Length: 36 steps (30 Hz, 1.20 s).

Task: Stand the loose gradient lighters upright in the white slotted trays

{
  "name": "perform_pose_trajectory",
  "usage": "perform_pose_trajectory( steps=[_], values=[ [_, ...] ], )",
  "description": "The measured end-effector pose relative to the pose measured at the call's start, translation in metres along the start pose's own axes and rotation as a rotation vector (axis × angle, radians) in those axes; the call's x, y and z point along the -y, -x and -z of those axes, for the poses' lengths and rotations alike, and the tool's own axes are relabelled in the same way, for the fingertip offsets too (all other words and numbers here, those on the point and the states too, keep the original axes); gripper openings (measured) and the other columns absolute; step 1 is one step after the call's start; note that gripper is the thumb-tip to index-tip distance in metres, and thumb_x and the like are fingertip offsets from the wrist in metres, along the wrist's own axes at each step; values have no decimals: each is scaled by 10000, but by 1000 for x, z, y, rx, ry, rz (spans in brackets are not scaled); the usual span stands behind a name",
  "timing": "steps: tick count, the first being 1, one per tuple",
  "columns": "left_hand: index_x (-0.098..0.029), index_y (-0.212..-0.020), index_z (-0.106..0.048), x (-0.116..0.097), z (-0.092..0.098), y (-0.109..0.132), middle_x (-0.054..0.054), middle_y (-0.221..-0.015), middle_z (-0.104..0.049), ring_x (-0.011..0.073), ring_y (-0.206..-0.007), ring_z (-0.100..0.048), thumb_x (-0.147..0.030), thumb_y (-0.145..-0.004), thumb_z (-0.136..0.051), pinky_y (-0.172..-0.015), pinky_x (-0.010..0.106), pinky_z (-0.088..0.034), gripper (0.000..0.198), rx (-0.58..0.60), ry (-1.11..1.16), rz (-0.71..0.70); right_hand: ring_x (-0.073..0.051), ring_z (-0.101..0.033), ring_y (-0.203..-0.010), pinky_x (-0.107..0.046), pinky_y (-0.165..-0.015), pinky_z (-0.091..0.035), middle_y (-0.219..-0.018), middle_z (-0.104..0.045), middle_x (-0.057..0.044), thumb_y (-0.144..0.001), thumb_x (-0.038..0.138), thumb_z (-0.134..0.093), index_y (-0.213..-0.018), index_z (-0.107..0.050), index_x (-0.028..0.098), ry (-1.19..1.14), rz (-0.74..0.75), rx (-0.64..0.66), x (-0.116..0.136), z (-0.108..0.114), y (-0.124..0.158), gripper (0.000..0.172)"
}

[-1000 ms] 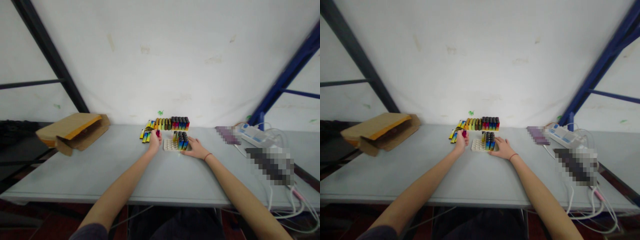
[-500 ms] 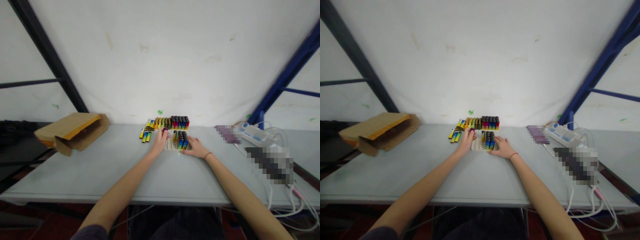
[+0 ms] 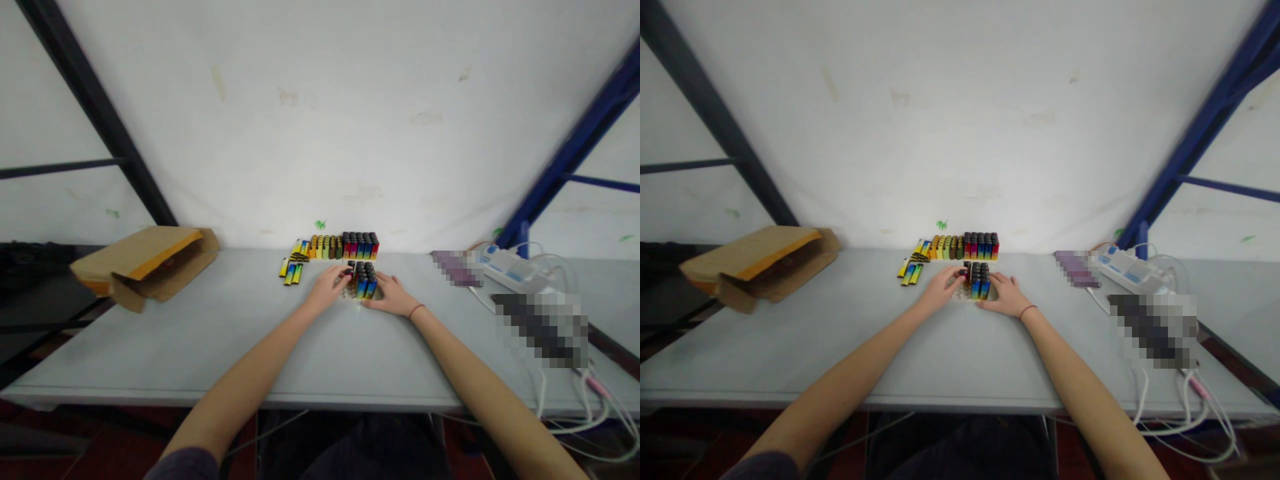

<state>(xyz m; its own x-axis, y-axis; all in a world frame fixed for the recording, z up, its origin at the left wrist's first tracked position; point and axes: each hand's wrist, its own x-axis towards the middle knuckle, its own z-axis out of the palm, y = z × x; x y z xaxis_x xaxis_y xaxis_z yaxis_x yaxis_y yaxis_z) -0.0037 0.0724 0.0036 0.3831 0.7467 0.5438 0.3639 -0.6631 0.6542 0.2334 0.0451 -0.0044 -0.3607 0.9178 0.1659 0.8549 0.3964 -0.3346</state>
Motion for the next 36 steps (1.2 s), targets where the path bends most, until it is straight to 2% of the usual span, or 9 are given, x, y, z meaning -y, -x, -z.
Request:
perform_pose_trajectory(
  steps=[3,8,13,16,19,22,25,31,36],
  values=[
    [-205,-1316,-586,3,0,0,87,-1170,-732,218,-1023,-707,-266,-970,-565,-997,395,-547,352,-28,-37,19,-398,-448,-1432,-648,-1184,-268,-1541,-507,-198,-831,624,-665,-1507,-480,177,4,3,8,0,1,0,832],
    [-205,-1202,-658,1,5,-1,93,-1163,-721,236,-1104,-674,-248,-989,-518,-1046,408,-504,258,-30,-178,-88,-401,-437,-1443,-646,-1195,-253,-1551,-498,-192,-827,634,-666,-1520,-469,191,6,-4,10,1,1,0,846],
    [-214,-1256,-679,-10,13,-3,99,-1177,-702,230,-1137,-642,-301,-1020,-467,-1039,372,-477,329,32,-323,-123,-398,-438,-1442,-643,-1195,-254,-1549,-500,-193,-826,634,-666,-1512,-477,182,8,-3,7,0,1,0,843],
    [-214,-1320,-656,-13,26,-6,114,-1219,-708,268,-1173,-620,-315,-1021,-458,-1034,408,-446,373,15,-525,22,-393,-444,-1435,-639,-1186,-266,-1544,-505,-194,-826,639,-664,-1498,-490,183,8,3,4,-1,0,0,831],
    [-183,-1245,-702,-8,46,-9,153,-1235,-708,323,-1174,-593,-267,-1012,-412,-985,458,-435,381,-45,-757,306,-392,-451,-1427,-632,-1178,-280,-1540,-505,-204,-830,646,-655,-1485,-503,170,9,9,5,-2,0,0,824],
    [-166,-1129,-753,1,65,-9,188,-1257,-688,366,-1201,-551,-293,-990,-429,-953,487,-432,374,-6,-915,505,-395,-438,-1437,-634,-1177,-278,-1550,-488,-218,-827,657,-654,-1491,-496,163,10,2,9,-3,-1,-1,842],
    [-156,-1117,-757,9,70,-8,206,-1270,-673,378,-1217,-532,-353,-975,-463,-953,503,-427,382,49,-961,588,-400,-434,-1438,-642,-1176,-277,-1549,-489,-215,-827,673,-648,-1499,-492,170,7,4,4,-4,-1,-1,854],
    [-173,-1175,-726,6,56,-7,199,-1283,-686,386,-1234,-531,-402,-965,-523,-968,526,-419,371,103,-945,517,-412,-448,-1427,-682,-1181,-252,-1548,-496,-194,-820,662,-662,-1512,-483,206,-6,-3,1,-2,-1,0,848],
    [-140,-1116,-732,5,47,-7,208,-1232,-709,359,-1221,-578,-259,-990,-475,-1012,514,-409,310,197,-949,426,-408,-437,-1439,-689,-1190,-233,-1551,-495,-194,-825,641,-660,-1501,-494,193,-5,-7,9,-2,-1,0,828]
  ],
)
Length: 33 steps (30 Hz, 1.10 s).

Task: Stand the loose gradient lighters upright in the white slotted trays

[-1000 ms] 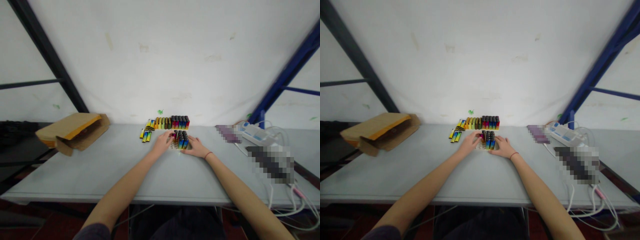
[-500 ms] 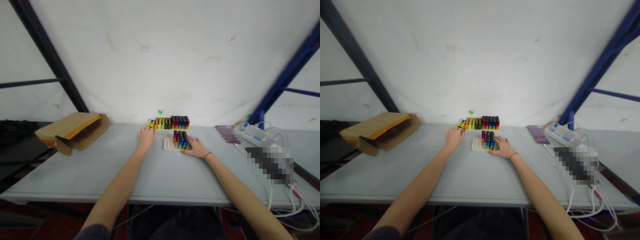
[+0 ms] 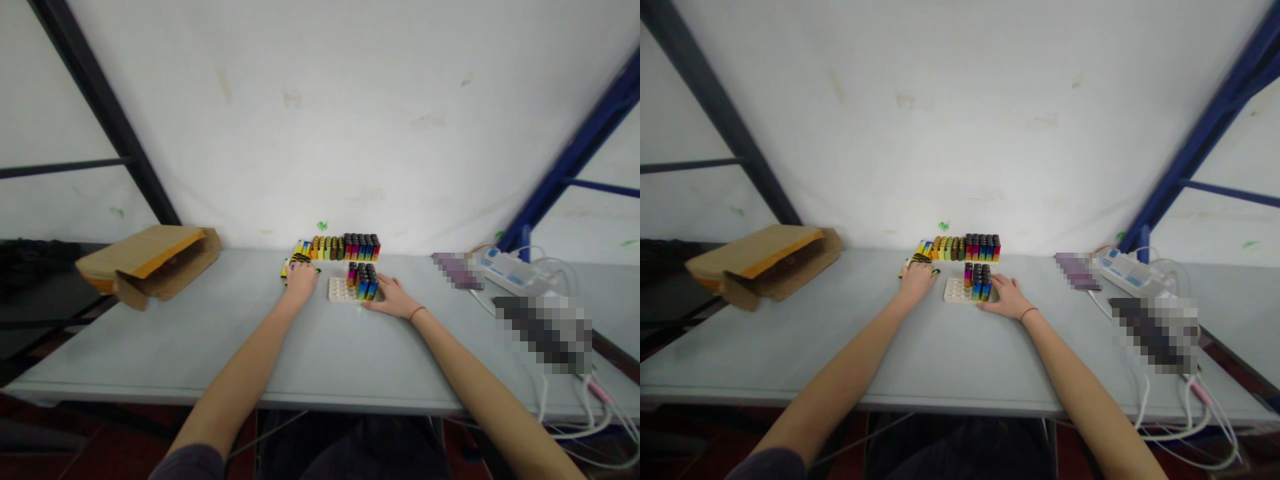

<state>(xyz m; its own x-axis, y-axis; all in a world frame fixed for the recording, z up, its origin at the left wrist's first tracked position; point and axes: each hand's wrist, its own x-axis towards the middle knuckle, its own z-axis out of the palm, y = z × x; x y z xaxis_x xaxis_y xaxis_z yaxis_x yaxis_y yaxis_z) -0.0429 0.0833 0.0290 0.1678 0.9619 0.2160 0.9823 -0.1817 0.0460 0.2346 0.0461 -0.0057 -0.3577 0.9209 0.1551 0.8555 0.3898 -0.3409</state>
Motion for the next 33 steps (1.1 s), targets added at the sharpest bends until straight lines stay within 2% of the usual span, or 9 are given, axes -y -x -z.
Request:
perform_pose_trajectory(
  steps=[4,6,8,11,15,19,22,28,33],
  values=[
    [-78,-1096,-698,0,-7,-8,239,-1211,-695,310,-1150,-645,-180,-1006,-393,-983,422,-455,334,-33,117,-49,-405,-446,-1433,-660,-1194,-254,-1553,-496,-191,-820,641,-670,-1495,-507,202,8,7,-4,-1,-1,0,822],
    [-85,-1114,-660,0,-8,-12,212,-1136,-716,256,-1038,-689,-166,-1009,-387,-907,349,-488,304,-79,324,-24,-406,-437,-1441,-657,-1199,-247,-1562,-487,-192,-819,649,-669,-1500,-504,203,8,4,-3,-1,0,0,831],
    [-126,-1100,-628,-1,-8,-13,128,-960,-736,195,-824,-704,-178,-1010,-400,-783,287,-500,251,-119,610,26,-412,-426,-1447,-673,-1199,-233,-1572,-475,-191,-818,662,-663,-1508,-495,207,7,-2,2,-1,0,0,843],
    [-187,-971,-599,-6,-9,-11,-8,-669,-631,129,-526,-583,-217,-1002,-427,-578,231,-436,177,-114,1044,90,-417,-418,-1451,-693,-1193,-224,-1577,-468,-191,-822,669,-651,-1516,-481,200,2,-4,10,0,1,0,855],
    [-196,-832,-596,-15,-11,-7,-56,-566,-519,102,-449,-479,-332,-957,-565,-494,212,-375,187,-51,1412,113,-410,-430,-1442,-688,-1189,-234,-1559,-488,-197,-824,663,-650,-1508,-487,193,0,0,6,1,1,0,846],
    [-185,-844,-603,-22,-12,-4,-29,-631,-580,118,-521,-562,-401,-892,-682,-539,225,-433,235,26,1572,37,-407,-442,-1433,-666,-1191,-247,-1558,-488,-195,-821,674,-656,-1507,-491,193,5,2,-3,0,0,0,854],
    [-197,-882,-567,-26,-6,-1,-43,-644,-569,93,-475,-514,-433,-887,-680,-488,213,-398,261,29,1670,40,-403,-446,-1431,-648,-1190,-261,-1551,-495,-197,-816,685,-660,-1508,-492,193,12,9,-12,-1,-1,-1,865],
    [-209,-694,-469,-29,6,1,-100,-464,-319,50,-335,-226,-661,-905,-497,-365,197,-170,500,89,1815,359,-391,-442,-1440,-629,-1188,-272,-1564,-480,-204,-823,665,-658,-1505,-491,176,15,11,-5,-1,-1,-1,855],
    [-216,-575,-417,-26,3,0,-91,-405,-256,54,-323,-217,-669,-908,-446,-364,203,-183,564,50,1842,449,-415,-455,-1424,-668,-1183,-257,-1554,-494,-202,-817,651,-665,-1492,-507,189,12,8,-18,-1,-1,0,833]
  ],
)
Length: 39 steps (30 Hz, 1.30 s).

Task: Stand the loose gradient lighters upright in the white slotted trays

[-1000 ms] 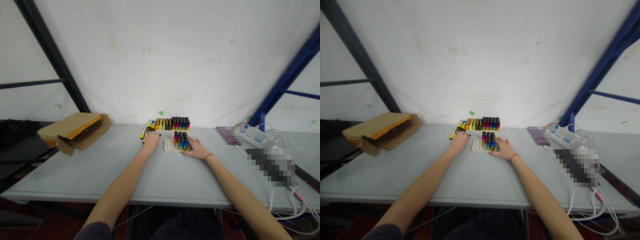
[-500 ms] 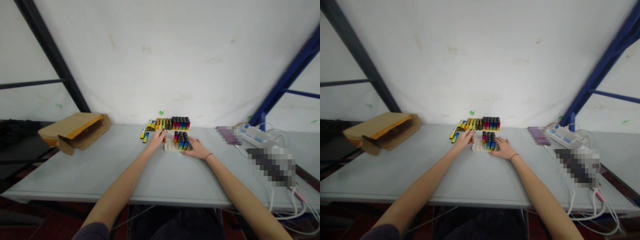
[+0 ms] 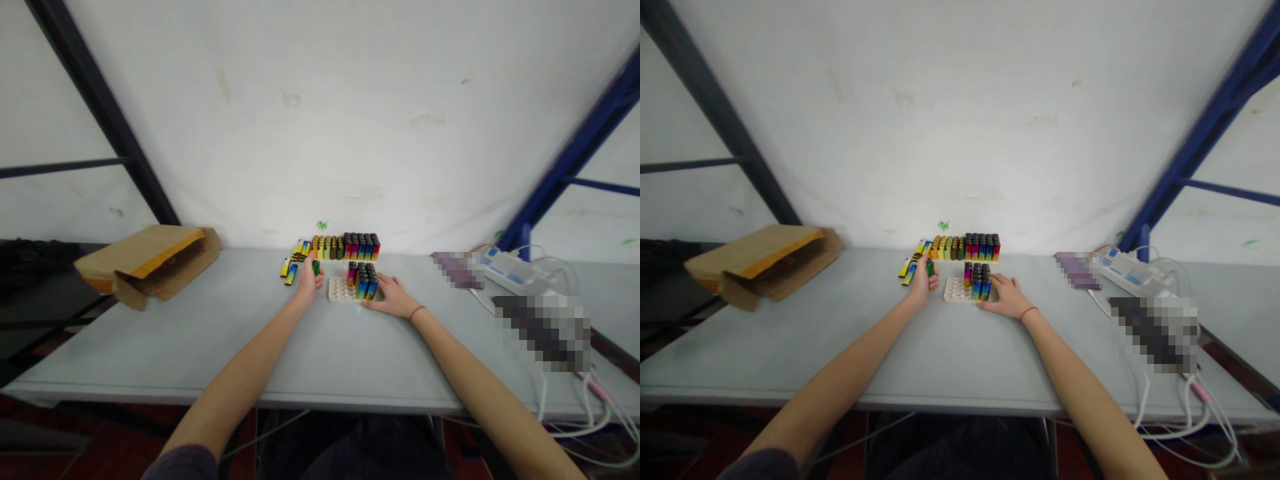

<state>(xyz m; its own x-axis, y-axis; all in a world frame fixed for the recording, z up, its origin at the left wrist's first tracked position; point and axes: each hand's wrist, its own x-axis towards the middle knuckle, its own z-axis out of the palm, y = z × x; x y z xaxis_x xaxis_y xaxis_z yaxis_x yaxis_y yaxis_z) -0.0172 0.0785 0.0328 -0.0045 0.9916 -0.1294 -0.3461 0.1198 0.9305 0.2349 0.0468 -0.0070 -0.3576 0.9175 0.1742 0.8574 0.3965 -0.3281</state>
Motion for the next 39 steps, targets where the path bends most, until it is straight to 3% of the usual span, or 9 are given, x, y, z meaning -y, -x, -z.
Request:
perform_pose_trajectory(
  steps=[8,14,19,27,35,39],
  values=[
    [-215,-678,-451,2,-3,-5,-58,-496,-445,84,-413,-433,-732,-868,-525,-447,199,-382,556,103,167,-27,-418,-463,-1410,-674,-1178,-257,-1539,-508,-200,-820,657,-663,-1489,-511,192,-5,-1,16,0,1,0,828],
    [-230,-577,-373,3,2,-1,-98,-402,-227,62,-326,-222,-770,-881,-424,-366,193,-232,622,58,87,12,-407,-436,-1436,-669,-1186,-248,-1560,-485,-199,-827,652,-652,-1504,-490,191,-1,-8,32,1,2,0,835],
    [-239,-551,-335,6,1,-4,-91,-389,-208,65,-313,-170,-609,-929,-386,-345,196,-149,532,-1,13,35,-412,-445,-1431,-662,-1186,-261,-1546,-500,-202,-819,656,-660,-1490,-508,187,4,-5,19,1,2,0,833],
    [-247,-557,-324,10,0,-9,-85,-397,-221,77,-315,-171,-494,-906,-379,-340,198,-148,431,-46,17,25,-419,-441,-1434,-684,-1186,-242,-1556,-488,-205,-821,644,-667,-1507,-491,194,-1,-10,20,0,1,0,839],
    [-247,-596,-341,8,-1,-6,-89,-401,-240,80,-322,-205,-565,-914,-369,-351,198,-168,451,-81,6,-1,-408,-424,-1449,-688,-1195,-227,-1576,-462,-201,-827,647,-663,-1515,-481,182,-8,-7,26,1,1,0,850],
    [-247,-599,-346,7,-2,-5,-83,-407,-253,85,-321,-208,-495,-929,-333,-352,204,-162,413,-82,-16,22,-409,-432,-1443,-685,-1194,-229,-1571,-472,-192,-825,656,-659,-1498,-503,196,-7,-9,19,1,1,0,831]
  ],
)
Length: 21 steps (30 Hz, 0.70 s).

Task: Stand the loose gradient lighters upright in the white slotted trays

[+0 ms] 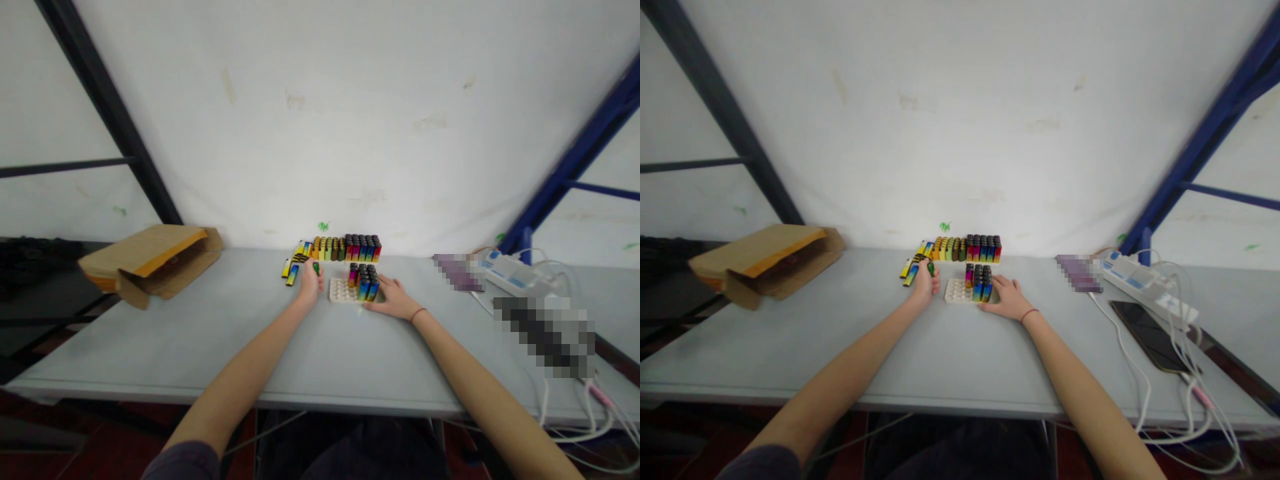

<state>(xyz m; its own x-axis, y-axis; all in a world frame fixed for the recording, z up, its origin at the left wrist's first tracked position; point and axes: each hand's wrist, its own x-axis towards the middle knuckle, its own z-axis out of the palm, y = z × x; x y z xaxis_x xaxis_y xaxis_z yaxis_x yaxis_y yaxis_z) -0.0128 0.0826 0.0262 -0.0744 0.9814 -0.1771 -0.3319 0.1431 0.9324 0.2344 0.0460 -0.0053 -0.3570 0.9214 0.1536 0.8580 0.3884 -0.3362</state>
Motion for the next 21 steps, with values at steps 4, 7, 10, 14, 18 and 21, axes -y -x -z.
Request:
perform_pose_trajectory(
  steps=[4,7,10,14,18,21],
  values=[
    [-241,-596,-352,0,0,0,-77,-410,-271,83,-321,-208,-389,-936,-300,-353,201,-153,374,-15,-22,5,-409,-433,-1441,-684,-1190,-235,-1575,-466,-203,-830,635,-660,-1499,-497,188,1,2,8,0,1,0,821],
    [-238,-601,-355,0,1,-1,-83,-410,-260,79,-321,-198,-384,-941,-293,-353,197,-159,375,2,-4,4,-403,-429,-1446,-672,-1194,-235,-1578,-464,-201,-832,640,-658,-1505,-491,189,0,4,13,0,1,0,827],
    [-238,-630,-378,1,3,-3,-94,-421,-264,77,-327,-212,-502,-951,-321,-359,201,-190,419,39,26,-16,-405,-414,-1457,-670,-1198,-229,-1579,-463,-201,-824,670,-655,-1511,-487,190,4,-5,19,-1,0,0,854],
    [-228,-768,-441,8,3,-4,-91,-474,-370,92,-370,-337,-567,-953,-418,-401,205,-280,386,57,-60,-152,-407,-408,-1461,-670,-1196,-238,-1570,-473,-199,-829,704,-633,-1514,-486,191,4,-1,14,-2,-1,0,868],
    [-216,-954,-508,15,0,0,-10,-742,-609,139,-622,-589,-472,-964,-524,-616,258,-493,257,133,-313,-466,-408,-409,-1461,-684,-1202,-218,-1578,-465,-191,-828,690,-641,-1530,-464,205,-4,-6,14,-1,0,0,872],
    [-191,-975,-591,16,-2,4,71,-961,-651,198,-921,-639,-462,-959,-550,-833,321,-532,274,205,-528,-727,-416,-405,-1461,-701,-1200,-204,-1582,-459,-190,-828,674,-651,-1537,-455,204,-9,-13,24,0,1,0,873]
  ],
)
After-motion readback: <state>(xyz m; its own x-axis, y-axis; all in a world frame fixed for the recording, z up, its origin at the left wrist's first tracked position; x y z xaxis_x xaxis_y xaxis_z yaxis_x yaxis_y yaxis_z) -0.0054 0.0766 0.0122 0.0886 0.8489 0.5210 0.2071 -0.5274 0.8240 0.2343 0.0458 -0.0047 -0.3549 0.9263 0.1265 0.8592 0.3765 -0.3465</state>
